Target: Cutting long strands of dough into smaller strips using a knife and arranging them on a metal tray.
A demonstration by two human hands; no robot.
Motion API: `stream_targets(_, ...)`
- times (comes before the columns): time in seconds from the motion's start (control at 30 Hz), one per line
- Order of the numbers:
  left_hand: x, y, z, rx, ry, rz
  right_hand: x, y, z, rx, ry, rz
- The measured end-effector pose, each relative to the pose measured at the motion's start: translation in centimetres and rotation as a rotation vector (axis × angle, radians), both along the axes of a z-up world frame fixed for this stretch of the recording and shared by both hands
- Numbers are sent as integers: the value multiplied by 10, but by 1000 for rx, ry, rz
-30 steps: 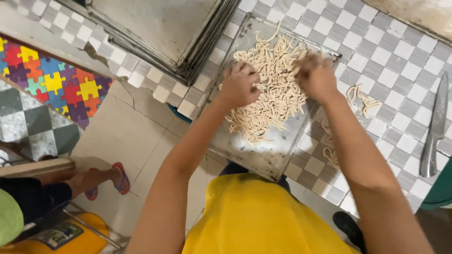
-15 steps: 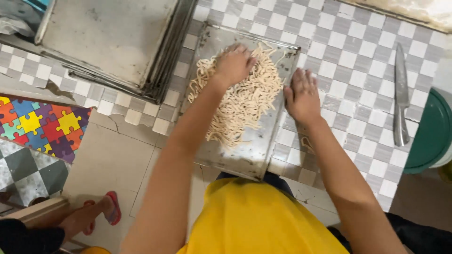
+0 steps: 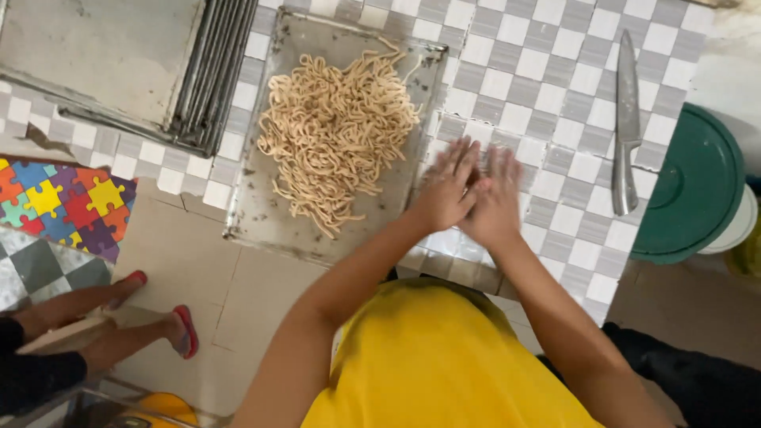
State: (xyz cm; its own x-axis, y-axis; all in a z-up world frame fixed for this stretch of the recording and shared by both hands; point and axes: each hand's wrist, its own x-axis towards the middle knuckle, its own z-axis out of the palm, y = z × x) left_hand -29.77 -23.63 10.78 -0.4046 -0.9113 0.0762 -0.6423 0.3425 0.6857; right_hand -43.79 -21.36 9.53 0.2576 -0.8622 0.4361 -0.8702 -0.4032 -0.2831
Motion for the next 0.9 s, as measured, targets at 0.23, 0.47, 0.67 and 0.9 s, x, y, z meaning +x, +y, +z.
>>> stream_targets(0.23,76,50,74,241,1004,373,-67,-105,-137,-176,272,347)
stream_targets(0.47,266,165,-60,-399,361,1429,-5,-133,-86,428,-25,45)
stream_targets(0.67,246,162,-31,474,1267,1377,141,-109,24,478,-166,362)
stream_targets(0.9,238,162,-58,553,1420,1147,189,-75,1,-68,152,642)
